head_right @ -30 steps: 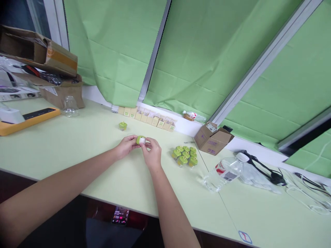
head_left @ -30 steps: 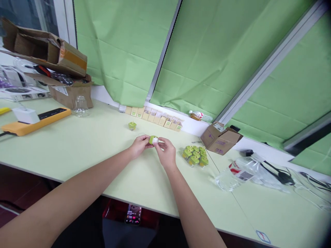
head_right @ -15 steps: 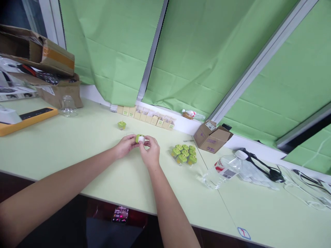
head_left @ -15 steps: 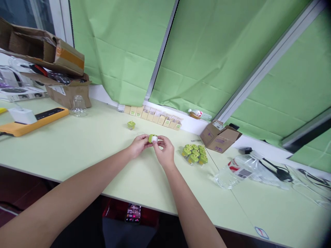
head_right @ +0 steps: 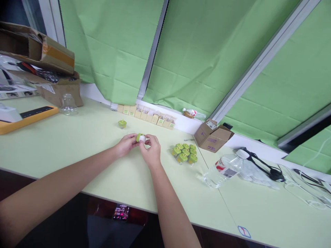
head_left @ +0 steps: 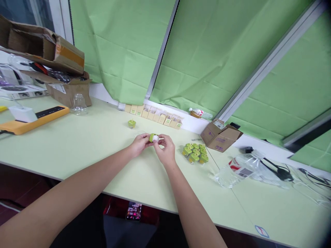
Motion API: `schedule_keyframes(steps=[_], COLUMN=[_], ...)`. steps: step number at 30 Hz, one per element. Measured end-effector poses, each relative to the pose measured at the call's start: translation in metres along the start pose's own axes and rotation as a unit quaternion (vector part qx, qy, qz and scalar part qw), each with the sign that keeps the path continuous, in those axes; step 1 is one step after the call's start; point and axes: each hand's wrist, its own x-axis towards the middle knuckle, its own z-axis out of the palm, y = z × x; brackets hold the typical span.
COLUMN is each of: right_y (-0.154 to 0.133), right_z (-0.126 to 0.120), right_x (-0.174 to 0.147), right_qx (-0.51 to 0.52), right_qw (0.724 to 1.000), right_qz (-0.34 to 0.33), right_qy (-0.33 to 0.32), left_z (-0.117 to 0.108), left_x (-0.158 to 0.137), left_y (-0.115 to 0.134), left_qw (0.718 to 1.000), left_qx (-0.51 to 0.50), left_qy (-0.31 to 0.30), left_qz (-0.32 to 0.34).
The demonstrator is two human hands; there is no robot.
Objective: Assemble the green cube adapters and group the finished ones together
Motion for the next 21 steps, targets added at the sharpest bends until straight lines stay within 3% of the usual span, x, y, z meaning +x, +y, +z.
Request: schedule_keyframes(steps=[21], right_y=[-0.0003], right_z=[-0.0026], right_x=[0.0005], right_qx=[-0.002], right_qw=[1.000], right_qz=[0.026], right_qy=[0.000], left_z=[-0.0014], left_x=[0.0006], left_y=[-0.0030], left_qw=[1.000], left_qx=[0.014], left_qy=[-0.021], left_qz=[-0.012])
